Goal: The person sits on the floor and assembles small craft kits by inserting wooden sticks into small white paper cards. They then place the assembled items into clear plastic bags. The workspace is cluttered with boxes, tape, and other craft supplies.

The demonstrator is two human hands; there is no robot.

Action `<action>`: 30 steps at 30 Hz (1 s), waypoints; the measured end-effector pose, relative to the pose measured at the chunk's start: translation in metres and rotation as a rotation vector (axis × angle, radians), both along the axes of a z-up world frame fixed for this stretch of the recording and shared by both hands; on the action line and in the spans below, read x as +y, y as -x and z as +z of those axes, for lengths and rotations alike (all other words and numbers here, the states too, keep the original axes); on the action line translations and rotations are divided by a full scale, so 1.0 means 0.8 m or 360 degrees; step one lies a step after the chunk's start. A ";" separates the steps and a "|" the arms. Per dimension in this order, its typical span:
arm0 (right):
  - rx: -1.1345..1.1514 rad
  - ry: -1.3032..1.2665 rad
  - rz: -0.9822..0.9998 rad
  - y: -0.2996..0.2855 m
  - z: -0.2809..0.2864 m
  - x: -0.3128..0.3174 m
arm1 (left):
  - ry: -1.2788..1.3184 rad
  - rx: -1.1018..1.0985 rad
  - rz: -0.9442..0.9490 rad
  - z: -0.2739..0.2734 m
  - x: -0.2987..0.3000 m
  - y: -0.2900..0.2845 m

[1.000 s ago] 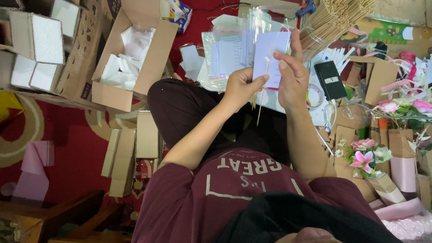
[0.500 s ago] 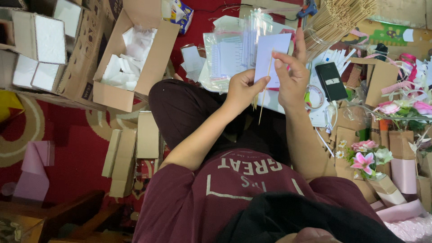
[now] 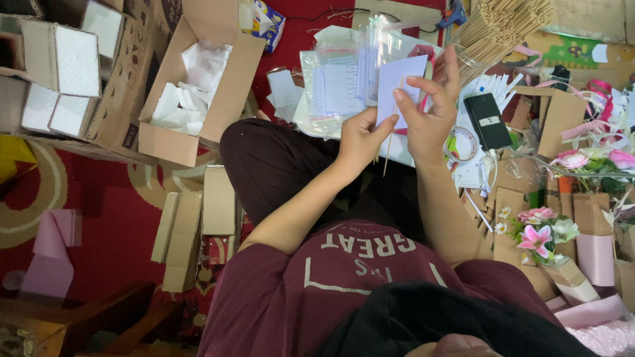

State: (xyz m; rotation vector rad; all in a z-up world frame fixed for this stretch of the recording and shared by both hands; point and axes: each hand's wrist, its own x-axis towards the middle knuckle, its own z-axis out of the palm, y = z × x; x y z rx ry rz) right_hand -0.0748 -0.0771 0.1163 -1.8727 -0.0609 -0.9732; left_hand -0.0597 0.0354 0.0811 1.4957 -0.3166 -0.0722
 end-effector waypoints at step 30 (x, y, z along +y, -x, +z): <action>0.0432 -0.0486 0.0504 0.006 0.015 -0.008 | -0.0010 0.0022 -0.0388 -0.017 0.022 -0.010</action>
